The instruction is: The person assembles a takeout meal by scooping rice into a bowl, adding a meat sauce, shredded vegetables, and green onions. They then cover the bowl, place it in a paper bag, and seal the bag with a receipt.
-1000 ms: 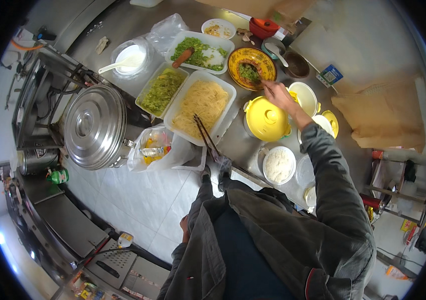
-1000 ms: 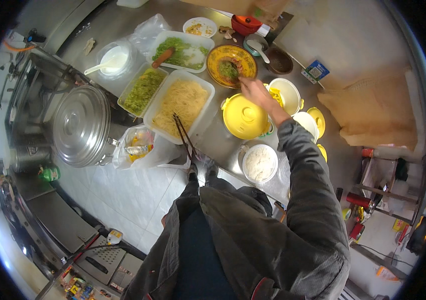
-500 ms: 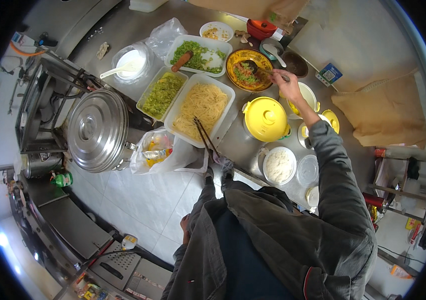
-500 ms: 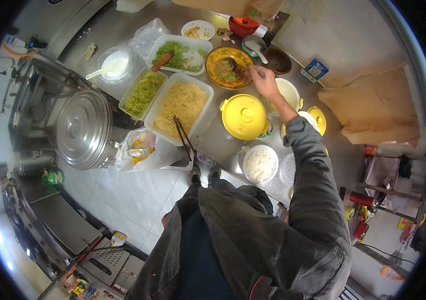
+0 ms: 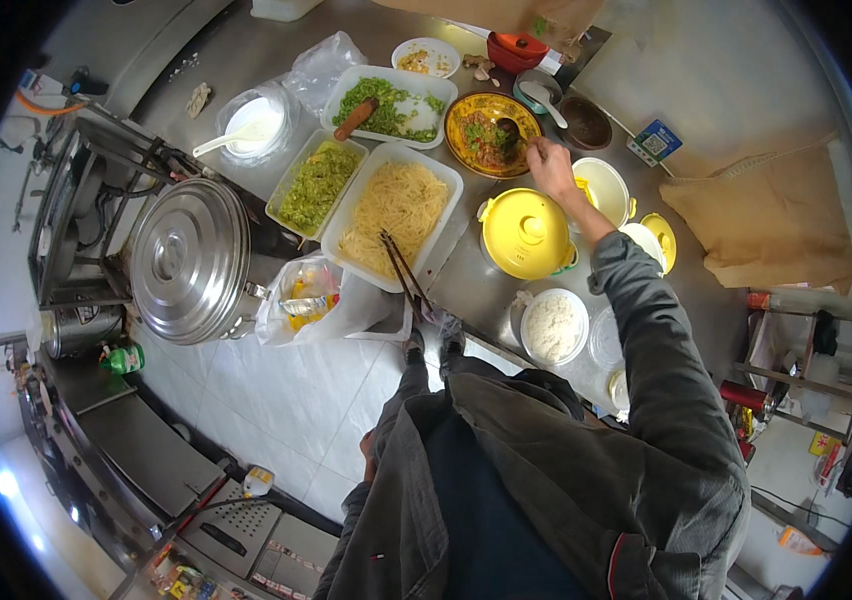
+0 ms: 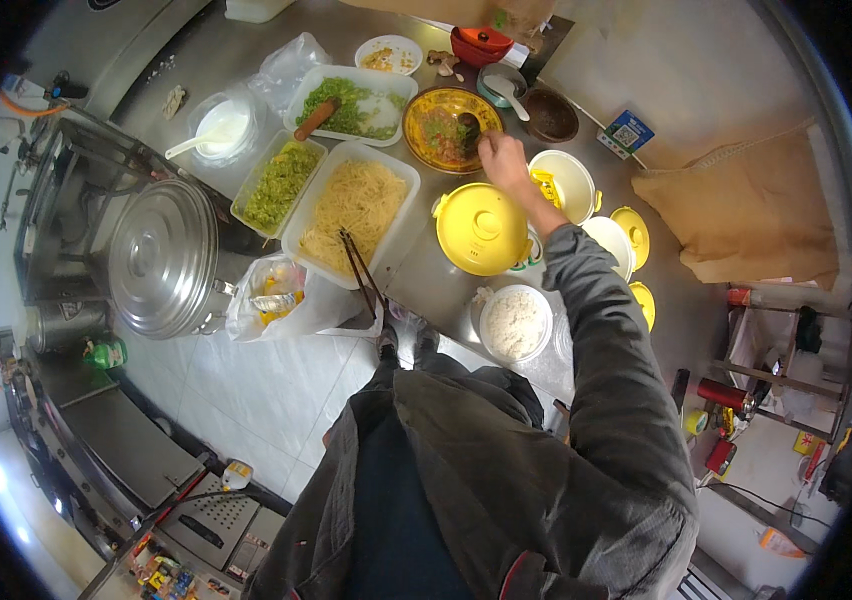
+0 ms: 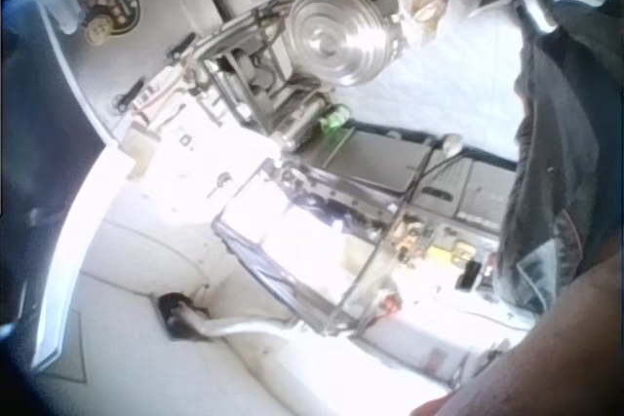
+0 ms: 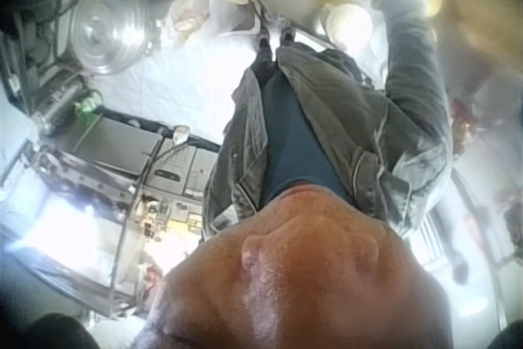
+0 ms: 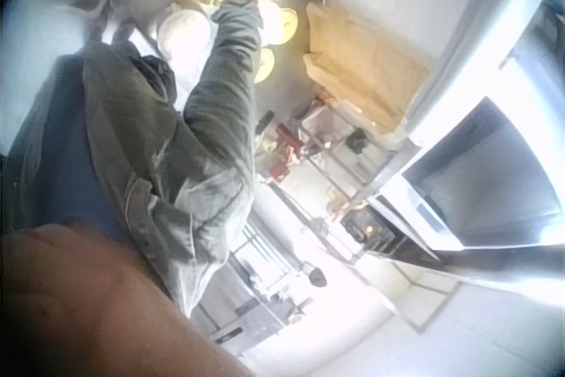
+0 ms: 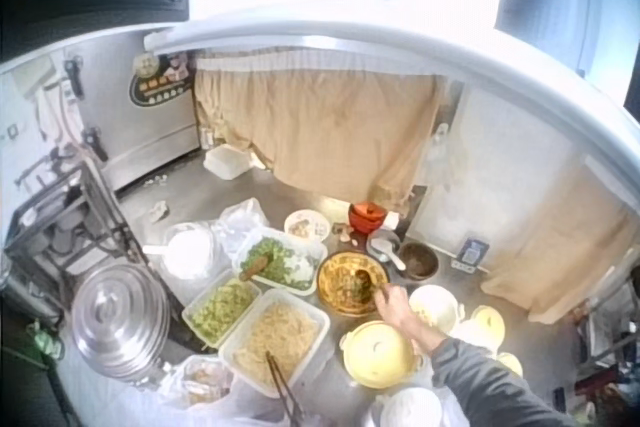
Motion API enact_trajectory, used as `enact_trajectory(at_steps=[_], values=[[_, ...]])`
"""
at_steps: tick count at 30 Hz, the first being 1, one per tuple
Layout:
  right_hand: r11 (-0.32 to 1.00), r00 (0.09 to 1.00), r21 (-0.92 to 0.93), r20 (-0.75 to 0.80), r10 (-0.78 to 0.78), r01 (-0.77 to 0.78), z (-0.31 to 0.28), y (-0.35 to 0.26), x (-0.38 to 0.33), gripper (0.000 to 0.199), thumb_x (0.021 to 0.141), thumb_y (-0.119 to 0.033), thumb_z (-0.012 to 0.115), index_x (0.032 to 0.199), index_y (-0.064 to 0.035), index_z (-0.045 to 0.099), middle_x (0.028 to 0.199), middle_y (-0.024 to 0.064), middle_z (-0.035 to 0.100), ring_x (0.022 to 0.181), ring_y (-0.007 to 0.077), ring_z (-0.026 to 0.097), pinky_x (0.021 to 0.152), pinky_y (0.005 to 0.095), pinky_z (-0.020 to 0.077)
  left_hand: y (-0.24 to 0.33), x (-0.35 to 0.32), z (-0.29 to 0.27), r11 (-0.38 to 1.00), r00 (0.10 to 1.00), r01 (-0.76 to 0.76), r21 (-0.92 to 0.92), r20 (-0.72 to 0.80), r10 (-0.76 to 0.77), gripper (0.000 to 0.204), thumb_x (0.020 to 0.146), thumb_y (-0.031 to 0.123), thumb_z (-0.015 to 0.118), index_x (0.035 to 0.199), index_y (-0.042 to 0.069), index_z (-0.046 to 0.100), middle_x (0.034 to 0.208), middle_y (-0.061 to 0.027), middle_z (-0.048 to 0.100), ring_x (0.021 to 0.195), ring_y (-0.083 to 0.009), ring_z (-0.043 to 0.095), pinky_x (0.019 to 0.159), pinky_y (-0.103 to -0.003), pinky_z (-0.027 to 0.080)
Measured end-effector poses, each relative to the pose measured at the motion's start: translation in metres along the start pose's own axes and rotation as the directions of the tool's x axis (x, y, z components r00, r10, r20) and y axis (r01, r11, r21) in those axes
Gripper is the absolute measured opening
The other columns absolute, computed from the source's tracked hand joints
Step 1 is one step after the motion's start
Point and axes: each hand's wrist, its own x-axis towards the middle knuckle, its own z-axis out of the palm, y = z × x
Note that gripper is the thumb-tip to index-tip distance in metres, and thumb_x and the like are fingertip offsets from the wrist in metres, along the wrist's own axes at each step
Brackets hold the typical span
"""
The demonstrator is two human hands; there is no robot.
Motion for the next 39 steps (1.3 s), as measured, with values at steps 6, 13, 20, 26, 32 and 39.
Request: enact_trajectory(at_steps=[6, 13, 20, 26, 32, 39], values=[[0.946, 0.99, 0.322, 0.139, -0.031, -0.015, -0.013, -0.007, -0.008, 0.034, 0.097, -0.016, 0.056, 0.117, 0.0102, 0.064, 0.094, 0.0194, 0.074, 0.083, 0.0223, 0.072, 0.079, 0.0346, 0.057, 0.004, -0.005, 0.0, 1.0, 1.0, 0.016, 0.01, -0.002, -0.016, 0.037, 0.092, 0.03, 0.066, 0.111, -0.001, 0.074, 0.101, -0.0126, 0.075, 0.089, -0.0198, 0.067, 0.08, -0.033, 0.053], [0.781, 0.762, -0.293, 0.558, -0.328, 0.551, -0.023, -0.029, -0.024, 0.039, 0.09, -0.007, 0.055, 0.127, 0.0021, 0.062, 0.133, 0.0202, 0.061, 0.116, 0.0363, 0.062, 0.102, 0.0404, 0.0492, 0.014, -0.011, 0.006, 0.996, 0.999, -0.036, 0.08, 0.018, 0.035, 0.037, 0.091, 0.026, 0.069, 0.11, -0.005, 0.072, 0.099, -0.0132, 0.075, 0.087, -0.0182, 0.067, 0.078, -0.031, 0.053], [0.919, 0.92, -0.166, 0.232, -0.315, 0.357, -0.015, -0.015, 0.005, 0.031, 0.097, -0.011, 0.057, 0.123, 0.0028, 0.064, 0.121, 0.0222, 0.066, 0.109, 0.0399, 0.065, 0.093, 0.0427, 0.0527, 0.005, -0.011, -0.001, 0.961, 0.999, 0.046, -0.271, -0.004, -0.049, 0.037, 0.092, 0.027, 0.067, 0.11, -0.005, 0.072, 0.098, -0.0132, 0.075, 0.086, -0.0178, 0.067, 0.077, -0.032, 0.053], [0.98, 0.961, 0.193, 0.26, -0.096, 0.046, -0.031, -0.001, 0.005, 0.028, 0.098, -0.014, 0.06, 0.12, 0.0032, 0.067, 0.112, 0.0259, 0.069, 0.103, 0.031, 0.07, 0.086, 0.0351, 0.0531, 0.031, -0.014, 0.008, 0.997, 1.0, 0.022, 0.075, 0.007, -0.023, 0.039, 0.091, 0.029, 0.068, 0.11, -0.005, 0.073, 0.099, -0.0129, 0.075, 0.086, -0.0181, 0.067, 0.077, -0.032, 0.054], [0.916, 0.803, -0.051, 0.502, -0.321, 0.397, -0.066, -0.008, -0.027, 0.031, 0.097, -0.012, 0.058, 0.122, 0.0042, 0.064, 0.124, 0.0241, 0.064, 0.111, 0.034, 0.066, 0.096, 0.0391, 0.0527, 0.009, -0.016, 0.008, 0.995, 0.997, 0.079, -0.066, -0.009, -0.08, 0.037, 0.092, 0.027, 0.066, 0.107, -0.006, 0.073, 0.096, -0.0131, 0.075, 0.084, -0.0195, 0.068, 0.076, -0.032, 0.054], [0.961, 0.966, -0.17, 0.181, -0.186, 0.217, -0.026, -0.019, -0.027, 0.033, 0.096, -0.016, 0.055, 0.122, 0.0024, 0.063, 0.109, 0.0271, 0.066, 0.1, 0.0424, 0.065, 0.089, 0.0482, 0.0528, 0.105, -0.027, 0.027, 0.994, 0.995, 0.101, 0.034, -0.008, -0.101, 0.039, 0.092, 0.018, 0.061, 0.114, -0.013, 0.065, 0.086, -0.0147, 0.072, 0.075, -0.019, 0.068, 0.067, -0.031, 0.054]])
